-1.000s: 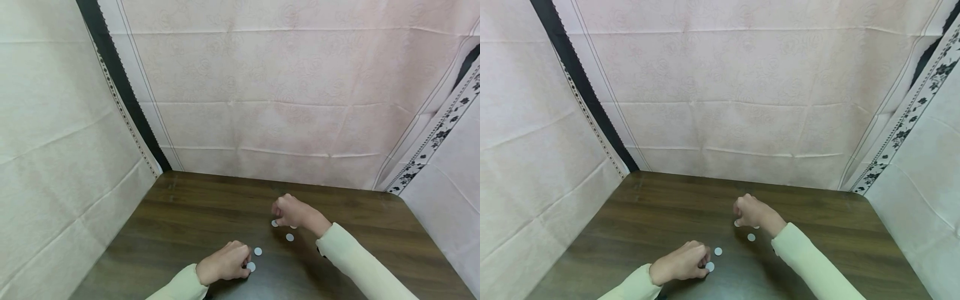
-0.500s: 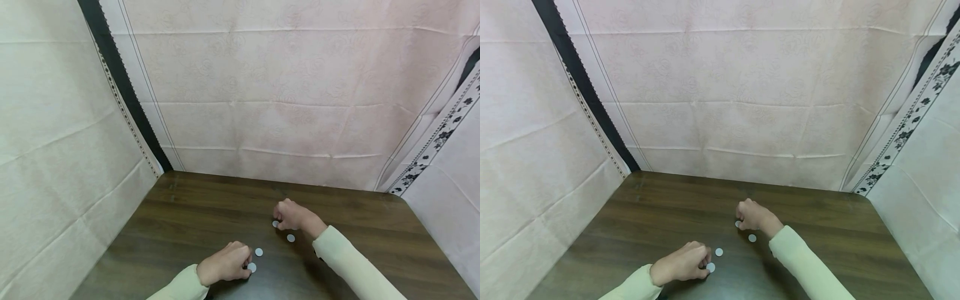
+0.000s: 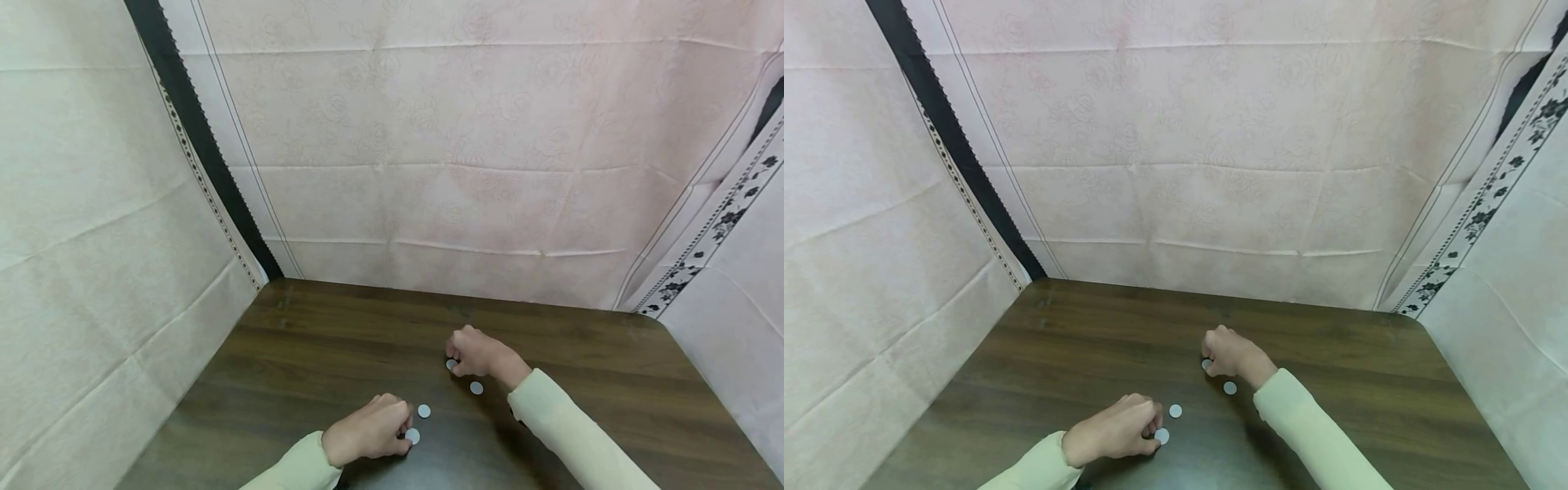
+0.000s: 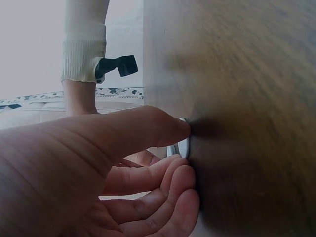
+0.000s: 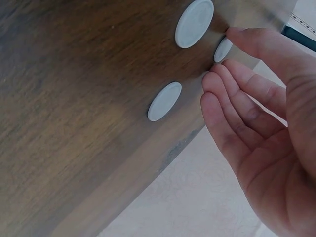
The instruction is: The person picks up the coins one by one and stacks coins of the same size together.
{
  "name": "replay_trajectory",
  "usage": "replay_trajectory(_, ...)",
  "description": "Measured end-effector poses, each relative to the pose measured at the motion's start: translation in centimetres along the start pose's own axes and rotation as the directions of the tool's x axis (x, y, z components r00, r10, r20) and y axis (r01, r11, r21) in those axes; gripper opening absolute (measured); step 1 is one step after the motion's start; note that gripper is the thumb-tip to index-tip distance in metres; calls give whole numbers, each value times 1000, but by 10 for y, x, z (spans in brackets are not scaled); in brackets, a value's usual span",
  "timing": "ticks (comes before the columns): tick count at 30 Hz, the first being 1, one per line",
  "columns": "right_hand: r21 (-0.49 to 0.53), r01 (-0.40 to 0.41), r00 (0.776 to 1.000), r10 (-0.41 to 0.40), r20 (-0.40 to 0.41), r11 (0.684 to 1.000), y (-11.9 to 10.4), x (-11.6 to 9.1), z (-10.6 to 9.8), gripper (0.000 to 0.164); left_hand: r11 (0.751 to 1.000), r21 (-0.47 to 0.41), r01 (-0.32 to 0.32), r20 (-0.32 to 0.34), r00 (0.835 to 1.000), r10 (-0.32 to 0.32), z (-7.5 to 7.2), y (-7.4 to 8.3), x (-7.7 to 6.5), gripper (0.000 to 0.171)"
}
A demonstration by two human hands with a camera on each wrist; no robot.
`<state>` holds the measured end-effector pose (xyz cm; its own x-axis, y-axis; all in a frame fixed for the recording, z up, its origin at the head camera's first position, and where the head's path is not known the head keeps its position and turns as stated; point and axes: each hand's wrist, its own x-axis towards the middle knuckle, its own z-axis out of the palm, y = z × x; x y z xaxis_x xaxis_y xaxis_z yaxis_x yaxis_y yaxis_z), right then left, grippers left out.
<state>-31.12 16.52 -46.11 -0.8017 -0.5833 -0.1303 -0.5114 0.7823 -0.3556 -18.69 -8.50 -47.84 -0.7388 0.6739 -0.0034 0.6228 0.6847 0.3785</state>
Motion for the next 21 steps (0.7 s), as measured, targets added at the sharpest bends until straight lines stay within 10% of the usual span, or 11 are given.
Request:
replay_trajectory(18, -24, 12, 1000, -12, 28, 1000, 3, 0, -4, 9, 999, 48, -15, -16, 1000, 16, 0, 1, 0, 22)
replay_trajectory(21, -61, 39, 998, -36, 52, 997, -1, 3, -6, 27, 999, 45, -16, -19, 1000, 17, 0, 1, 0, 22)
